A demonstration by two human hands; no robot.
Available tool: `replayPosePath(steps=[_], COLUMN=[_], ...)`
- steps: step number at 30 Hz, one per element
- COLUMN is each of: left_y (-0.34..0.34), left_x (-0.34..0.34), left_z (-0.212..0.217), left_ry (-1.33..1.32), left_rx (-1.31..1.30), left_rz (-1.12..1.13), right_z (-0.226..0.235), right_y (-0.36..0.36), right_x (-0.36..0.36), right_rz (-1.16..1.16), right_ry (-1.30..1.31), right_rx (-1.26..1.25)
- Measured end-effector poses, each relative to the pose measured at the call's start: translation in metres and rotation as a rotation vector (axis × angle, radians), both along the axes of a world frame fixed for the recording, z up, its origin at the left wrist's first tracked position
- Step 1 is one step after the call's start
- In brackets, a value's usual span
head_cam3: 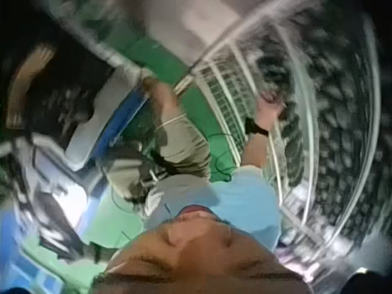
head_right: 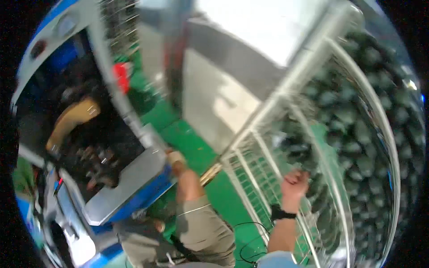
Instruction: Processing shoes using an industrial machine and a conveyor belt in a factory setting.
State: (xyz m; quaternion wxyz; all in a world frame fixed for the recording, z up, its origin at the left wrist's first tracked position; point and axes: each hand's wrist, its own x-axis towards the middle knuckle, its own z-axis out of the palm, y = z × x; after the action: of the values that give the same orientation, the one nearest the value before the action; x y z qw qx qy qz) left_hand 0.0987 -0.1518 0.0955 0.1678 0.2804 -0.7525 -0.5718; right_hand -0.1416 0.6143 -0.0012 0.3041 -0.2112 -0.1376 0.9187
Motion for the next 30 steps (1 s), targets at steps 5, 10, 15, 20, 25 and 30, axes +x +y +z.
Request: replayPosePath(steps=[5, 10, 15, 20, 25, 30], left_y=[-0.165, -0.224, -0.239, -0.396, -0.367, -0.282], left_x=[0.087, 0.066, -0.03, -0.126, -0.203, -0.186], left_z=[-0.006, -0.009, 0.024, -0.071, -0.11, -0.062], left_ry=[0.068, -0.676, -0.725, -0.264, -0.304, -0.259], left_rx=[-0.217, -0.779, -1.197, -0.563, -0.615, 0.126], left_rz=[0.521, 0.477, 0.46, 0.44, 0.644, 0.545], right_z=[0.011, -0.046, -0.006, 0.007, 0.002, 0.049], right_y=[-0.059, -0.116, -0.238, -0.317, -0.33, -0.4], right_x=[-0.007, -0.011, -0.02, -0.031, -0.029, -0.016], right_rz=[0.304, 0.929, 1.182, 1.378, 1.34, 1.389], right_ry=[-0.057, -0.327, -0.543, -0.446, -0.35, -0.324], right_rx=[0.298, 0.613, 1.23, 1.766, 2.018, 2.03])
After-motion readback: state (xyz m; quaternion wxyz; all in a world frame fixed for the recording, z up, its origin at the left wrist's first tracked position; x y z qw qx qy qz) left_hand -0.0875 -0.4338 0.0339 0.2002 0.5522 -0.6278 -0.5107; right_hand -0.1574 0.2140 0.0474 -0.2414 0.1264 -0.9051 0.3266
